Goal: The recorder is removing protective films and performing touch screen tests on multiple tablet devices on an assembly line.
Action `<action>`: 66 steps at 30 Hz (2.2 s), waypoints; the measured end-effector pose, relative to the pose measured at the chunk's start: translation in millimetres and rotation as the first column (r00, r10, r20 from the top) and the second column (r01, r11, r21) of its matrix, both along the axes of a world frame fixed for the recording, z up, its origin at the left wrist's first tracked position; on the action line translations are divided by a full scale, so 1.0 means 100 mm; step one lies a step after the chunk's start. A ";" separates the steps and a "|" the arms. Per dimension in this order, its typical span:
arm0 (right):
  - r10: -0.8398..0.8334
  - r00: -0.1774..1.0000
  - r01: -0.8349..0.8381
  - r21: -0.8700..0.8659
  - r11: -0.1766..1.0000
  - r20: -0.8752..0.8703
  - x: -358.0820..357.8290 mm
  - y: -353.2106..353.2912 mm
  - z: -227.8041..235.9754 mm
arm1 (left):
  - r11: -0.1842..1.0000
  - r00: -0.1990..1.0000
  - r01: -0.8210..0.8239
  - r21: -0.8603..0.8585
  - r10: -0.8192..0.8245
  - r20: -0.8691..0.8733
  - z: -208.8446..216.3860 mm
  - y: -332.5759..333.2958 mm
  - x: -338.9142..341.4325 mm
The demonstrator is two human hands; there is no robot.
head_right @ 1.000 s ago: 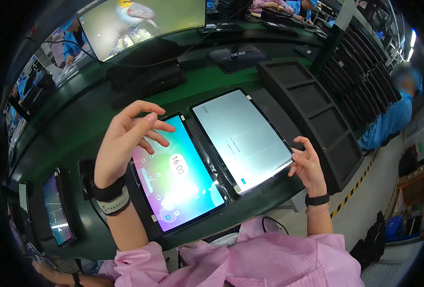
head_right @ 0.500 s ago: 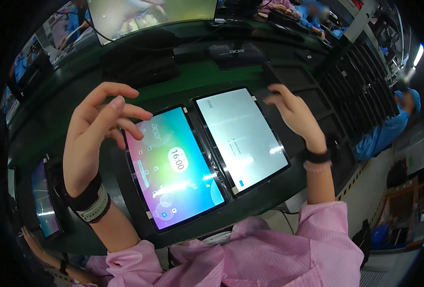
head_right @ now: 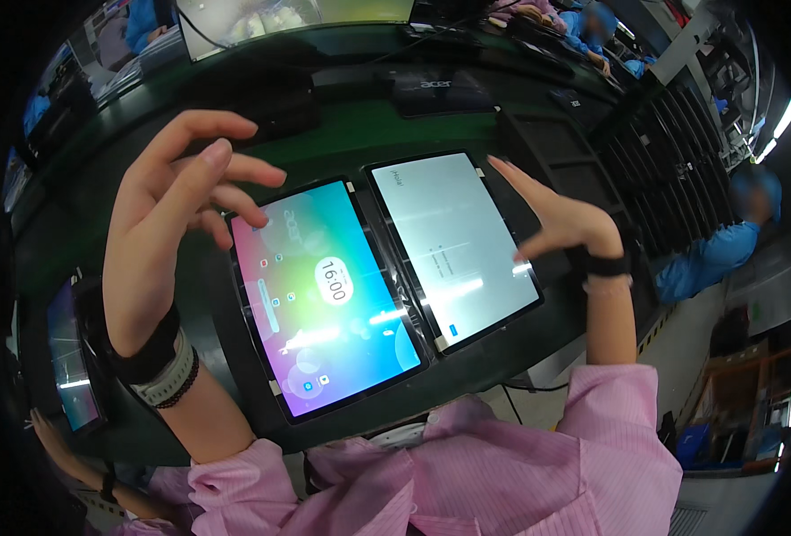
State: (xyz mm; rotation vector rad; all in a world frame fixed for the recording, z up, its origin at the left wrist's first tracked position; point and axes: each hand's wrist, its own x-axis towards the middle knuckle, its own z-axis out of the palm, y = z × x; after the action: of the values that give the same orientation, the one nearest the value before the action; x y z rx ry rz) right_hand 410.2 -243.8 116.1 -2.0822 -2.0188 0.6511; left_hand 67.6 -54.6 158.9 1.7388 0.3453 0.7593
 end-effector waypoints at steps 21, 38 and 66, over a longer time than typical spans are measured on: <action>-0.087 0.937 0.052 0.113 0.992 0.340 -0.91 -0.26 -0.24 | 0.998 0.999 -0.045 0.035 0.045 -0.009 -0.02 -0.05 0.08; 0.077 0.897 -0.265 0.390 0.882 0.434 -0.75 0.99 -0.49 | 0.996 0.997 -0.076 0.036 0.077 -0.027 -0.06 0.01 0.11; -0.343 0.771 0.575 0.357 0.736 -0.536 0.02 -0.01 -0.87 | 0.958 0.967 -0.232 0.169 0.246 -0.069 0.02 0.09 -0.17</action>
State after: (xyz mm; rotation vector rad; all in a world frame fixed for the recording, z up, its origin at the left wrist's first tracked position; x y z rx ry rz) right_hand 412.4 -245.2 29.1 -1.7997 -1.1614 0.3832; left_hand 50.7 -46.0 161.3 1.9076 0.5776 0.9043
